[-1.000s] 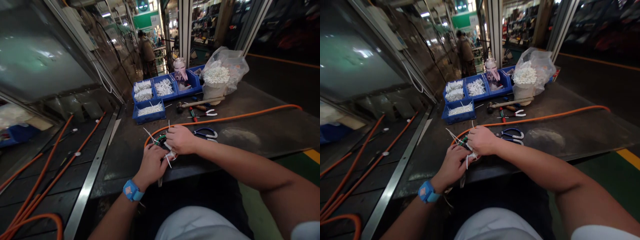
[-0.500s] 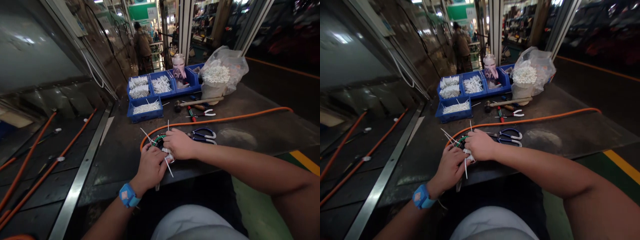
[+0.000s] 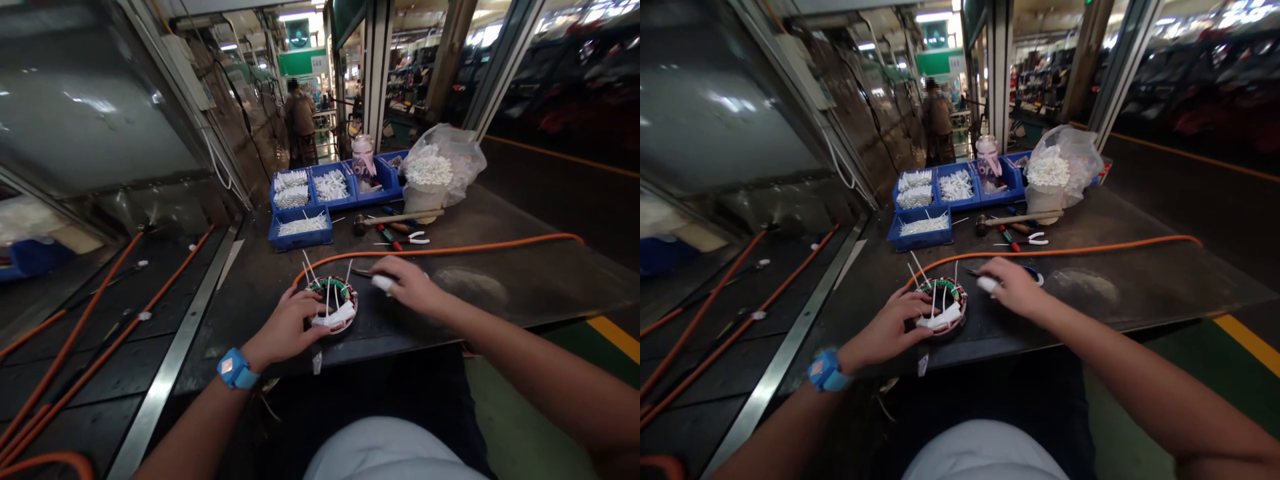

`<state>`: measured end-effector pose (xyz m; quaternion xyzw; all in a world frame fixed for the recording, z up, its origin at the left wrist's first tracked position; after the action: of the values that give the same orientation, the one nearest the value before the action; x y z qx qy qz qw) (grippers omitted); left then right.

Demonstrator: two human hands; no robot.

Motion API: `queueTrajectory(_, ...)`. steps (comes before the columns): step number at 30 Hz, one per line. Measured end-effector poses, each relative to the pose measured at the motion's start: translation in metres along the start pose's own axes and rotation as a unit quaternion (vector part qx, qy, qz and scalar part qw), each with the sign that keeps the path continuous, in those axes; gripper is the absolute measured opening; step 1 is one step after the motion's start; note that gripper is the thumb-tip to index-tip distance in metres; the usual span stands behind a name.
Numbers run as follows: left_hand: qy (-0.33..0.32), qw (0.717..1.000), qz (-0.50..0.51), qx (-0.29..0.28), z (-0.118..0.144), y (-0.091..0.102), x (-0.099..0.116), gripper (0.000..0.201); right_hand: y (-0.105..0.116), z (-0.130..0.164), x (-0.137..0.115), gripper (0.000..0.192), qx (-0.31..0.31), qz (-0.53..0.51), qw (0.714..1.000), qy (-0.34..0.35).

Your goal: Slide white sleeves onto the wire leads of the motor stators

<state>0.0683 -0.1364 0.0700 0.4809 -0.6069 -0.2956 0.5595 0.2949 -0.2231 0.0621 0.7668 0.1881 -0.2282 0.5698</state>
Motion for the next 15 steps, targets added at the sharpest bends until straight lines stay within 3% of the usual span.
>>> queueTrajectory(2,0.006,1.000,0.014,0.004,0.002,0.001,-0.002,0.025,0.012,0.014,0.040,0.031,0.024,0.094,0.992,-0.081)
queueTrajectory(4,0.004,0.999,0.033,0.002,0.000,-0.001,-0.003,0.021,0.014,0.024,0.067,0.043,-0.015,0.152,0.981,-0.118)
queueTrajectory(6,0.000,0.999,0.045,-0.011,-0.004,-0.002,-0.002,0.022,0.010,0.028,0.079,0.052,-0.077,0.169,0.973,-0.137)
queueTrajectory(9,-0.003,0.998,0.043,-0.037,-0.005,-0.001,0.000,0.024,0.007,0.026,0.078,0.066,-0.139,0.177,0.956,-0.188)
queueTrajectory(11,-0.002,0.999,0.032,-0.035,-0.004,0.001,0.003,0.023,0.009,0.027,0.074,0.072,-0.162,0.143,0.946,-0.241)
queueTrajectory(15,0.017,0.999,0.011,-0.026,-0.004,0.002,0.007,0.021,0.015,0.043,0.060,0.068,-0.176,-0.090,0.937,-0.289)
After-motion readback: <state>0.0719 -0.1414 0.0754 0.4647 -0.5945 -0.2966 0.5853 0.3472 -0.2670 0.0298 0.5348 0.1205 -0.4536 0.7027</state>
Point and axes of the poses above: each hand's wrist, its own z-axis away from the middle knuckle, its own y-axis out of the back of the hand, x = y × z, the point moved 4 cm from there along -z, towards the middle knuckle, and after that the axes turned 11 degrees about -y, right-handed, at the moved point
